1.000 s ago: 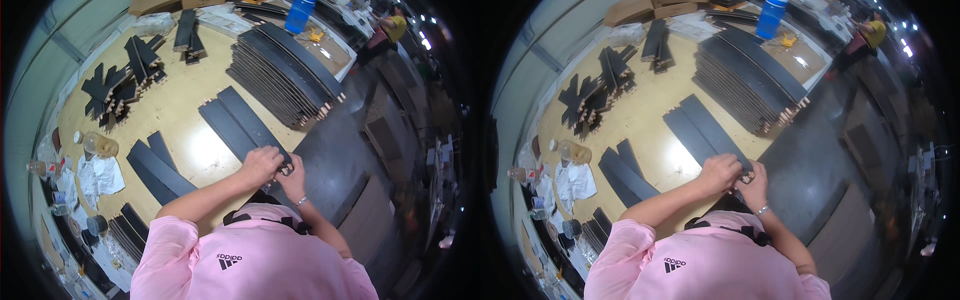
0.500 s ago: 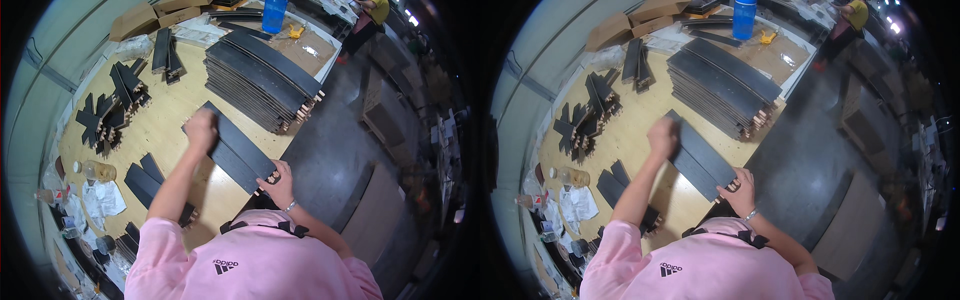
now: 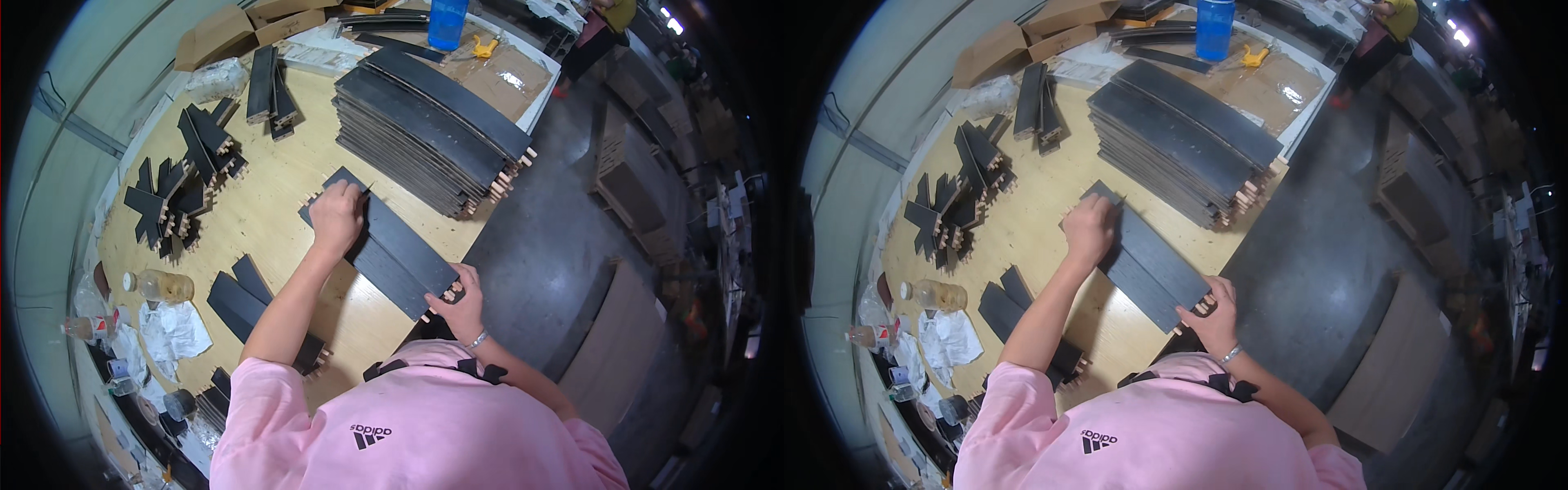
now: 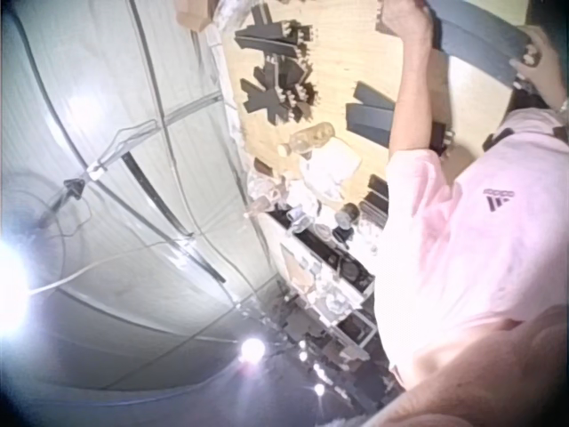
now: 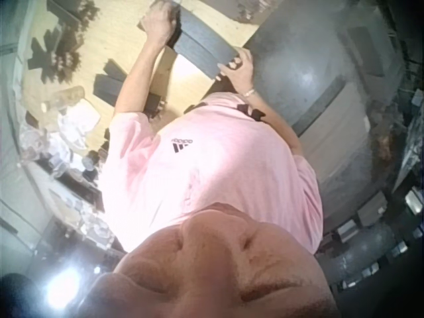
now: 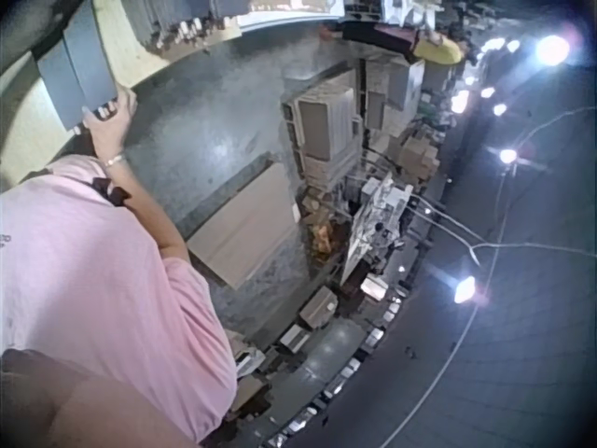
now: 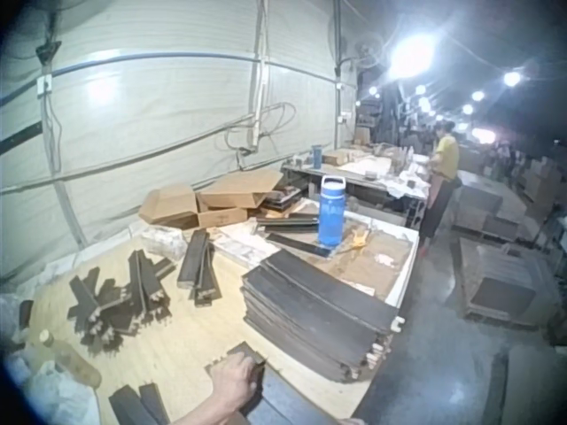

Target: The worker is applying glue and thin wooden strips to the edges of dark wooden furniture panels.

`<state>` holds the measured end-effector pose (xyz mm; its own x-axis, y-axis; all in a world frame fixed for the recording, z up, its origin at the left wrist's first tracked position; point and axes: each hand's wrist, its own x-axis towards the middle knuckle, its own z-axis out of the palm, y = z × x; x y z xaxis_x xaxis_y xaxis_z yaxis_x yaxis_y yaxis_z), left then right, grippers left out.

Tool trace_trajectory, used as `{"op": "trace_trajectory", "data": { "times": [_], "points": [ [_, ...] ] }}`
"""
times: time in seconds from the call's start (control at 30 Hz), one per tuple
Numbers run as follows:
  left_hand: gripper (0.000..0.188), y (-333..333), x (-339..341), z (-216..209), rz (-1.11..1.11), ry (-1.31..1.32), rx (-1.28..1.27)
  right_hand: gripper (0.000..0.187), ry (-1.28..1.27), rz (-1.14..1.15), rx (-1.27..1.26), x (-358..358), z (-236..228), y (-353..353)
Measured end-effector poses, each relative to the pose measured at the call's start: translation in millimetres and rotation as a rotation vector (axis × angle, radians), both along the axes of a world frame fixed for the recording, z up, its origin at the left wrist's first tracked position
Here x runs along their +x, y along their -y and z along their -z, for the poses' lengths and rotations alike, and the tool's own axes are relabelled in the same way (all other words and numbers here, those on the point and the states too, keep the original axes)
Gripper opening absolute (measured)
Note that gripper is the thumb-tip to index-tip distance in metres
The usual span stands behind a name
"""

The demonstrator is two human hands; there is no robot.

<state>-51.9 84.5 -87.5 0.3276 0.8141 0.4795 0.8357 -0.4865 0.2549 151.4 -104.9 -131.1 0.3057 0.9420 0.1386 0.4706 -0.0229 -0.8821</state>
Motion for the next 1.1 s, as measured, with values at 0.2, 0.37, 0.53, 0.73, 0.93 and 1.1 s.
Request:
{"op": "trace_trajectory", "data": {
  "times": [0.2,0.37,0.53,0.73,0.93,1.1],
  "points": [
    [0.003,-4,-3,14,-0.216,0.145,-0.019,0.058,-0.016,0.006,-0.009,-1,-5,2],
    [0.014,142,105,17,0.384,0.305,-0.050,0.058,-0.122,0.056,0.081,-1,42,2],
    [0.008,59,56,6,0.060,0.166,-0.032,0.062,-0.159,0.024,-0.020,1,9,4],
    [0.009,138,95,9,0.313,0.304,-0.035,0.061,-0.623,0.099,0.048,-1,56,0],
    [0.007,102,71,2,0.122,0.307,-0.086,0.067,-0.148,-0.004,-0.049,1,6,5],
    [0.007,122,72,3,0.367,0.119,-0.118,0.069,-0.239,0.059,-0.059,0,13,3]
  ]
}}
